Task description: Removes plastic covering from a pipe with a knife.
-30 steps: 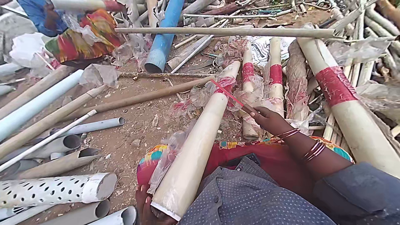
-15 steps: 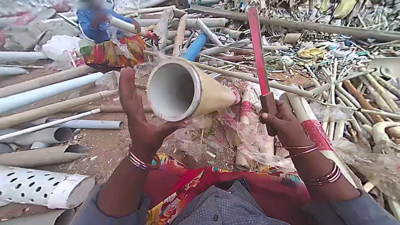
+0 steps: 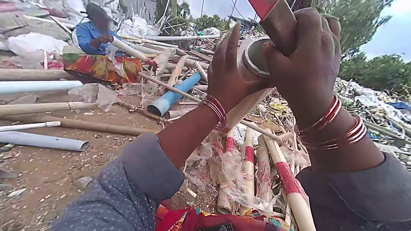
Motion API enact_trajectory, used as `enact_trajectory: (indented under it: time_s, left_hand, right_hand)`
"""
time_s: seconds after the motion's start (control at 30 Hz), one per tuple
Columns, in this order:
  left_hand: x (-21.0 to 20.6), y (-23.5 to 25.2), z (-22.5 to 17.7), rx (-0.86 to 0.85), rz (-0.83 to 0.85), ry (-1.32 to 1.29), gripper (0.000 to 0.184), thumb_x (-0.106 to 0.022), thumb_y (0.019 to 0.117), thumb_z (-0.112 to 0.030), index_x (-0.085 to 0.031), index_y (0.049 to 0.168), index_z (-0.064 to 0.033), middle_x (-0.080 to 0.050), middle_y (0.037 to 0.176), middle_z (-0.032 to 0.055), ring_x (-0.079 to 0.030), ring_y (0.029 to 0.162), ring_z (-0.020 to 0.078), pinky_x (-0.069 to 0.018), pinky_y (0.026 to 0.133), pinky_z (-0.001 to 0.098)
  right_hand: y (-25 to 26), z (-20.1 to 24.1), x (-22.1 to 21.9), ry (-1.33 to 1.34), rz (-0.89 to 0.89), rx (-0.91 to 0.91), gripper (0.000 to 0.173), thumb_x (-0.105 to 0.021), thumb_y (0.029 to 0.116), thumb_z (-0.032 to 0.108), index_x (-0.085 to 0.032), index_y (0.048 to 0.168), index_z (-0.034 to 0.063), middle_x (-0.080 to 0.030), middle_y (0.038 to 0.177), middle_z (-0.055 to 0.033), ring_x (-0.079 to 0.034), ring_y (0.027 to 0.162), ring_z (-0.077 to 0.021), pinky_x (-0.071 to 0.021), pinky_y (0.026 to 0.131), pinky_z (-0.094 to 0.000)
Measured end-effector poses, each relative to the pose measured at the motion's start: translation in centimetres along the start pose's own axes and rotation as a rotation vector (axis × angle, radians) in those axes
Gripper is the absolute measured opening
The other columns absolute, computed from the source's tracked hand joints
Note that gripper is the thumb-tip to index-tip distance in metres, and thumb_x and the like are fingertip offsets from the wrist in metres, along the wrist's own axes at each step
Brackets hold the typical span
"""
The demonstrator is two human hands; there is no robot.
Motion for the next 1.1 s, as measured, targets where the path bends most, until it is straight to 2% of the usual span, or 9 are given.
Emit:
enact_trajectory:
  time_s: [0.13,0.3,0.37,0.47,0.57,0.67,0.83,1.0,1.1]
  left_hand:
    - [-2.2,1.6,-1.2,0.058,0.09,0.016,0.13,-0.088,0.0654,-0.061,-0.019,0.165,-0.0126,-0.033,0.163,0.0182,-0.033,0.15,0.0356,-0.0302,0.117,0.0596]
    - [-4.9,2.6,0.0,0.045,0.26,-0.107,0.137,-0.092,0.0636,-0.058,-0.011,0.166,-0.0161,-0.026,0.166,0.0188,-0.027,0.153,0.0366,-0.0292,0.117,0.0615]
    - [-5.5,1.7,3.2,0.064,0.306,-0.22,0.128,-0.09,0.0696,-0.052,-0.014,0.165,-0.0132,-0.028,0.165,0.0202,-0.029,0.152,0.0371,-0.0299,0.118,0.0612]
    - [-6.4,-0.8,8.8,0.172,0.231,-0.365,0.097,-0.074,0.0891,-0.047,-0.026,0.161,-0.004,-0.038,0.158,0.0234,-0.039,0.146,0.0325,-0.036,0.117,0.0488]
    - [-6.8,-2.3,11.4,0.238,0.213,-0.403,0.08,-0.064,0.0981,-0.043,-0.032,0.158,-0.0016,-0.042,0.155,0.0235,-0.047,0.139,0.0299,-0.045,0.108,0.0429]
    - [-6.6,-1.9,10.8,0.22,0.2,-0.447,0.072,-0.066,0.0981,-0.038,-0.04,0.154,0.0001,-0.048,0.152,0.0205,-0.045,0.142,0.0276,-0.0377,0.116,0.0433]
    - [-5.9,1.6,8.9,0.216,0.176,-0.597,0.065,-0.062,0.1013,-0.034,-0.042,0.152,0.0019,-0.054,0.147,0.0184,-0.054,0.133,0.0219,-0.0444,0.109,0.038]
    - [-5.2,4.7,6.3,0.154,0.32,-0.752,0.063,-0.056,0.1055,-0.028,-0.033,0.156,0.0032,-0.049,0.153,0.0197,-0.048,0.141,0.0191,-0.0373,0.117,0.0338]
    - [-5.5,6.0,5.5,0.135,0.417,-0.827,0.059,-0.053,0.1069,-0.024,-0.034,0.156,0.0036,-0.056,0.144,0.0209,-0.054,0.133,0.0158,-0.0405,0.113,0.0307]
  right_hand:
    - [2.6,-0.9,0.2,-0.218,0.139,-0.108,0.048,-0.057,0.0969,0.032,-0.057,0.132,0.0008,-0.065,0.119,-0.0308,-0.062,0.114,-0.0515,-0.0429,0.084,-0.0701]
    - [4.3,-2.8,-0.1,-0.345,0.154,-0.174,0.048,-0.057,0.0963,0.036,-0.058,0.128,0.0002,-0.063,0.121,-0.032,-0.06,0.117,-0.0524,-0.0419,0.083,-0.0711]
    - [4.2,-3.0,0.0,-0.335,0.131,-0.161,0.048,-0.057,0.0952,0.039,-0.058,0.125,0.001,-0.064,0.118,-0.0299,-0.061,0.114,-0.0505,-0.0425,0.081,-0.0698]
    - [3.9,-3.2,-0.1,-0.318,0.08,-0.144,0.045,-0.056,0.0939,0.038,-0.059,0.121,0.0021,-0.065,0.114,-0.0272,-0.063,0.109,-0.0474,-0.0429,0.078,-0.0668]
    - [4.1,-3.3,-0.5,-0.326,0.017,-0.116,0.042,-0.053,0.0946,0.038,-0.059,0.116,0.0028,-0.066,0.107,-0.0254,-0.064,0.104,-0.045,-0.0431,0.075,-0.064]
    - [4.5,-3.3,-0.9,-0.332,0.002,-0.12,0.045,-0.052,0.0944,0.04,-0.059,0.117,0.0024,-0.066,0.106,-0.0262,-0.065,0.103,-0.0459,-0.043,0.075,-0.0651]
    - [4.4,-2.9,-1.1,-0.341,-0.017,-0.109,0.046,-0.052,0.095,0.042,-0.059,0.118,0.0026,-0.066,0.103,-0.027,-0.065,0.1,-0.047,-0.043,0.073,-0.0654]
    - [3.9,-3.0,-0.9,-0.336,-0.028,-0.115,0.046,-0.052,0.0953,0.042,-0.058,0.117,0.002,-0.066,0.101,-0.0282,-0.064,0.097,-0.0496,-0.0421,0.071,-0.067]
    - [3.5,-3.4,-0.7,-0.324,-0.053,-0.103,0.045,-0.053,0.0948,0.042,-0.059,0.114,0.0018,-0.066,0.099,-0.0272,-0.064,0.095,-0.0481,-0.0417,0.071,-0.0659]
Point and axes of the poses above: each hand's wrist, its own y-axis towards the middle knuckle, its own x-axis out of the back of the hand, z = x × y, the point moved 3 cm from there along y, towards the middle knuckle
